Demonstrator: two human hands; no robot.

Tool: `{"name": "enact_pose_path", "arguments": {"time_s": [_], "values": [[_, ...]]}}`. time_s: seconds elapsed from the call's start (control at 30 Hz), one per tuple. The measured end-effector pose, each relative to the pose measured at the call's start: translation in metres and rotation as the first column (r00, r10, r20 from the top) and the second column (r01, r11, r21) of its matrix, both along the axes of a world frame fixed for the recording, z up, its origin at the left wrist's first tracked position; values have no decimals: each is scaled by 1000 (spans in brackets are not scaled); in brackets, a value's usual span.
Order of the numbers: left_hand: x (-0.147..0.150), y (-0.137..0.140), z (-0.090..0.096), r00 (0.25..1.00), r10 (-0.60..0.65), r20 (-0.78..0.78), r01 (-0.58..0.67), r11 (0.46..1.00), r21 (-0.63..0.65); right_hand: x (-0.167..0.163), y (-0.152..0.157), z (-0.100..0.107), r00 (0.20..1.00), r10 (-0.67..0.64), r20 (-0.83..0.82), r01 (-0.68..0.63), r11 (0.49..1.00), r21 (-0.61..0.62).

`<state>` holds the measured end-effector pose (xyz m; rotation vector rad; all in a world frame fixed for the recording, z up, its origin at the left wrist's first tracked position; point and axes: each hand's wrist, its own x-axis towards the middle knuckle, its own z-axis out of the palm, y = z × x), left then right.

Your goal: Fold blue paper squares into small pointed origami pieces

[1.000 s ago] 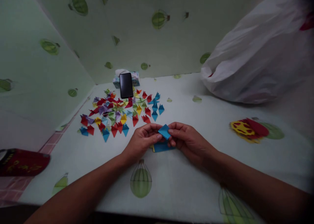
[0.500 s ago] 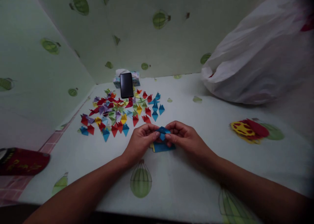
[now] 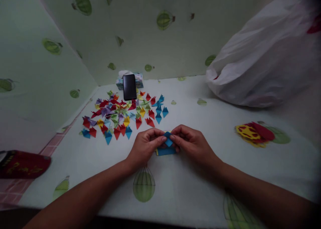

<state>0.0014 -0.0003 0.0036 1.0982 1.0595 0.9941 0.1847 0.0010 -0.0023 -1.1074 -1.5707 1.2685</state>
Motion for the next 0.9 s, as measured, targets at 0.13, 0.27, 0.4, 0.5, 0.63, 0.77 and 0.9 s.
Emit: {"name": "enact_pose_path", "arguments": {"time_s": [0.13,0.27,0.4,0.5,0.63,0.77,0.9], "values": [[0,0,-1,1000,10,0,-10,1000,9,0,0,1,1000,10,-4,-10,1000,-7],[-1,1,-3,998,43,37,-43,999,1,-1,2,1,993,38,-108,-44,998,-52],[-2,3,-5,997,51,55,-50,999,-12,-2,2,1,980,59,-189,-83,989,-120],[-1,2,-3,998,39,46,-38,999,-21,-2,1,2,981,58,-187,-84,987,-134],[0,1,-1,999,44,29,-43,999,-17,-2,1,2,981,76,-181,-102,984,-144],[-1,1,-2,998,65,13,-65,998,10,-2,1,1,985,28,-170,-41,996,-74],[0,1,0,998,53,-25,-53,998,21,0,0,2,998,-59,-12,60,981,186]]}}
